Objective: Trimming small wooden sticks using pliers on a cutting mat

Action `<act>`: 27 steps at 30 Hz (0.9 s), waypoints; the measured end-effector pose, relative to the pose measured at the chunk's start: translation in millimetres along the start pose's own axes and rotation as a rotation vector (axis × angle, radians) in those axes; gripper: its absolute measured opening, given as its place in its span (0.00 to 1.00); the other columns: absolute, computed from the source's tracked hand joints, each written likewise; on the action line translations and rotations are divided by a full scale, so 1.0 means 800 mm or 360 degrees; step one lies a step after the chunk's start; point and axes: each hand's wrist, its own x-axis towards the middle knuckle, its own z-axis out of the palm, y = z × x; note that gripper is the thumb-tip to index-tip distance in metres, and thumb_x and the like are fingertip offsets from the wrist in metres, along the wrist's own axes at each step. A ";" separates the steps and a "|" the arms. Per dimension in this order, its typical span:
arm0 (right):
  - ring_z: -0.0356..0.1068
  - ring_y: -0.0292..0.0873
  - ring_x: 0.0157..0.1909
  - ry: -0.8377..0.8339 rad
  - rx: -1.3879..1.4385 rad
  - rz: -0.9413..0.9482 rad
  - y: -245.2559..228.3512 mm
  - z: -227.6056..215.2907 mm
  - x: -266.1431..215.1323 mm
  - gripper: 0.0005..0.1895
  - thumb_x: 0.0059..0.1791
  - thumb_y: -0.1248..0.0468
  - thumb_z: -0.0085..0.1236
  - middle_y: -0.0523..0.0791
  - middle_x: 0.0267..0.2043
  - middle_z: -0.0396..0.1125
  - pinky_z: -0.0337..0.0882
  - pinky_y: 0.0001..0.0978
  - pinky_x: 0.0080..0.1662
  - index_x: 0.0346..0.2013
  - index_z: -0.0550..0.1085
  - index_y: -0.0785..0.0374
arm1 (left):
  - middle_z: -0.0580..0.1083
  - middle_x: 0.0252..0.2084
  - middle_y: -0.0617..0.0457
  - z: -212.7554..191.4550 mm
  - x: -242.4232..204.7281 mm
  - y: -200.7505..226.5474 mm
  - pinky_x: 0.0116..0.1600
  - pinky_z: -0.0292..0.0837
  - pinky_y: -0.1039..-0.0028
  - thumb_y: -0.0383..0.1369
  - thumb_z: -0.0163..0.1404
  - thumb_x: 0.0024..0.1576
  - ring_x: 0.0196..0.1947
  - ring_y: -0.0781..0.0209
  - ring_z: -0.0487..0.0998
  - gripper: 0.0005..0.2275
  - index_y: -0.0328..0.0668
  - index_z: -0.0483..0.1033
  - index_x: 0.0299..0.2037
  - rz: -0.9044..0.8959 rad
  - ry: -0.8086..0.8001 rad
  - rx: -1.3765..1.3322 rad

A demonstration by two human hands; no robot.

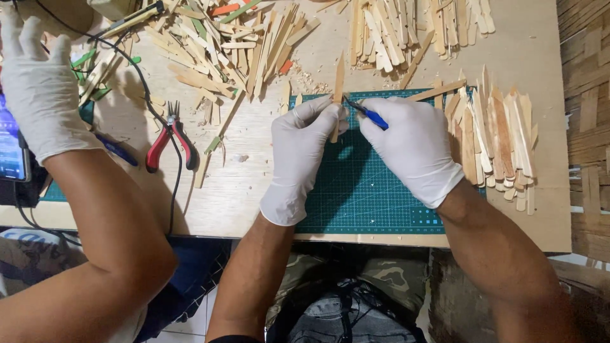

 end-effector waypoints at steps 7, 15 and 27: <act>0.74 0.52 0.30 -0.0002 0.0009 -0.0047 -0.008 -0.007 0.003 0.06 0.54 0.60 0.65 0.45 0.27 0.72 0.68 0.35 0.28 0.44 0.84 0.53 | 0.79 0.31 0.37 0.002 -0.003 0.003 0.37 0.81 0.71 0.23 0.59 0.50 0.31 0.60 0.79 0.08 0.30 0.84 0.39 0.0015 0.0003 -0.0004; 0.73 0.61 0.32 -0.0026 0.0278 -0.0027 -0.024 -0.017 0.001 0.06 0.53 0.66 0.66 0.55 0.30 0.72 0.68 0.41 0.30 0.44 0.82 0.64 | 0.80 0.34 0.34 -0.002 0.002 -0.009 0.37 0.82 0.70 0.25 0.60 0.51 0.35 0.59 0.79 0.09 0.31 0.83 0.41 0.0051 0.0003 0.0064; 0.76 0.54 0.35 -0.0075 0.0126 -0.0046 -0.003 -0.007 0.000 0.08 0.54 0.61 0.66 0.49 0.33 0.74 0.72 0.36 0.32 0.48 0.83 0.56 | 0.80 0.31 0.39 -0.001 0.000 -0.006 0.36 0.82 0.72 0.25 0.59 0.51 0.31 0.60 0.81 0.09 0.31 0.83 0.40 0.0023 -0.0001 0.0087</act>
